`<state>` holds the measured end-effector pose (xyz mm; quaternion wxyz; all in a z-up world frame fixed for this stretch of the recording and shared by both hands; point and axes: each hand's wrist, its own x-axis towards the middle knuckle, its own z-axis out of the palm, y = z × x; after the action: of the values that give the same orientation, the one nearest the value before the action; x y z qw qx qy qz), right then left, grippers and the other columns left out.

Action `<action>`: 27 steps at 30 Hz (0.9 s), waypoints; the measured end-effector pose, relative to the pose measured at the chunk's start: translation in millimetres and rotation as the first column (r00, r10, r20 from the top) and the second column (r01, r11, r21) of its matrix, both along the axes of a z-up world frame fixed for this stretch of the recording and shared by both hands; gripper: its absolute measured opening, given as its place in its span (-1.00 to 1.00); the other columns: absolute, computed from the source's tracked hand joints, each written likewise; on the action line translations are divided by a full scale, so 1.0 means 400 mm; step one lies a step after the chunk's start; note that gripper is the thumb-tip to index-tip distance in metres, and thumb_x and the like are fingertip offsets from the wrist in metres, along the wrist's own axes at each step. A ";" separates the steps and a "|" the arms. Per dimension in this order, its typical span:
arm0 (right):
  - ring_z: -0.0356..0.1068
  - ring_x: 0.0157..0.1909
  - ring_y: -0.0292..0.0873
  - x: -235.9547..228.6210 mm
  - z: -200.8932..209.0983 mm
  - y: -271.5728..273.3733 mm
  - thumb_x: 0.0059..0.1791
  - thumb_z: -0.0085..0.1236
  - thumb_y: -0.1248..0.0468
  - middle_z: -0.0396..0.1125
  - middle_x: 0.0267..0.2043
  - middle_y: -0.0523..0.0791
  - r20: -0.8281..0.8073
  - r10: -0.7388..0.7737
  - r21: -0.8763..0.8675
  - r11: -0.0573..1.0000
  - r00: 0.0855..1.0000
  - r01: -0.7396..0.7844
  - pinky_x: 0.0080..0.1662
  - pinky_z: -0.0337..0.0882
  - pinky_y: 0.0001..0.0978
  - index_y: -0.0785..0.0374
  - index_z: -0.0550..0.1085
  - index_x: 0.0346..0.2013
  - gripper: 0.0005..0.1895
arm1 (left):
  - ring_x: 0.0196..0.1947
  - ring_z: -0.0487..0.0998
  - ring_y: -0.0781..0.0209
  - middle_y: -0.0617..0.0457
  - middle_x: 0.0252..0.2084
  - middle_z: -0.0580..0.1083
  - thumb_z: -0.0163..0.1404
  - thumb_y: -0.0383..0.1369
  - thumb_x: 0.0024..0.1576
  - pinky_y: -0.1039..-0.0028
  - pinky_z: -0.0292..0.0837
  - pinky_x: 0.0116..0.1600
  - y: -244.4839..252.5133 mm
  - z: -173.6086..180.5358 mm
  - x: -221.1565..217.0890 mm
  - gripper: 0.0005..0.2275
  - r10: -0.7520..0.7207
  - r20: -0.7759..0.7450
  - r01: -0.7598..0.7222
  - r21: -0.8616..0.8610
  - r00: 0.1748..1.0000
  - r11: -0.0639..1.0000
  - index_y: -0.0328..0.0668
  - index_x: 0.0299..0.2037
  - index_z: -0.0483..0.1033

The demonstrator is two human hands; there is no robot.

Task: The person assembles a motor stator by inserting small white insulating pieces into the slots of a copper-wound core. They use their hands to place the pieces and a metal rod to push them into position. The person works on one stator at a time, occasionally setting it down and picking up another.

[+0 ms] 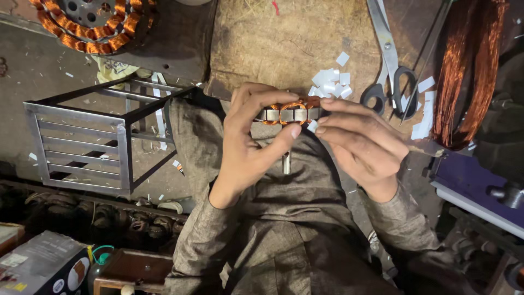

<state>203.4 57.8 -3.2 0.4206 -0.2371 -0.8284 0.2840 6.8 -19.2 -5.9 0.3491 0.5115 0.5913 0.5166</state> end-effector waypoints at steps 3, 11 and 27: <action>0.54 0.04 0.13 0.000 -0.011 -0.012 -0.09 0.38 0.54 0.47 -0.19 0.04 0.008 -0.022 -0.003 1.000 1.000 0.022 0.14 0.59 -0.06 0.45 0.56 -0.27 -0.85 | 0.07 0.47 0.15 0.03 -0.01 0.50 0.25 -0.39 0.12 0.41 0.35 0.24 -0.003 0.001 0.000 -0.67 0.004 0.018 -0.004 -0.001 1.000 1.000 -0.17 0.08 0.56; 0.51 0.12 0.10 -0.016 -0.002 -0.034 -0.02 0.32 0.57 0.45 -0.14 0.04 -0.021 -0.098 -0.152 0.984 0.995 0.094 0.18 0.56 -0.11 0.43 0.54 -0.21 -0.86 | 0.00 0.45 0.16 0.05 -0.09 0.48 0.26 -0.42 0.10 0.43 0.33 0.18 -0.010 0.010 0.032 -0.68 0.099 -0.015 -0.099 0.006 0.995 0.995 -0.15 0.07 0.58; 0.53 0.11 0.08 -0.049 0.097 -0.051 -0.02 0.31 0.60 0.47 -0.07 0.07 0.234 -0.225 0.101 0.973 0.946 0.206 0.13 0.53 -0.20 0.43 0.59 -0.14 -0.82 | 0.04 0.41 0.04 -0.02 -0.06 0.45 0.27 -0.32 0.09 0.32 0.31 0.17 -0.025 -0.015 0.097 -0.67 0.286 -0.088 -0.283 0.052 0.954 0.958 -0.14 0.05 0.58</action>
<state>183.8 37.4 35.8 0.3530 -0.3432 -0.8529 0.1735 45.5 -29.3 -11.9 0.2326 0.4517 0.6645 0.5480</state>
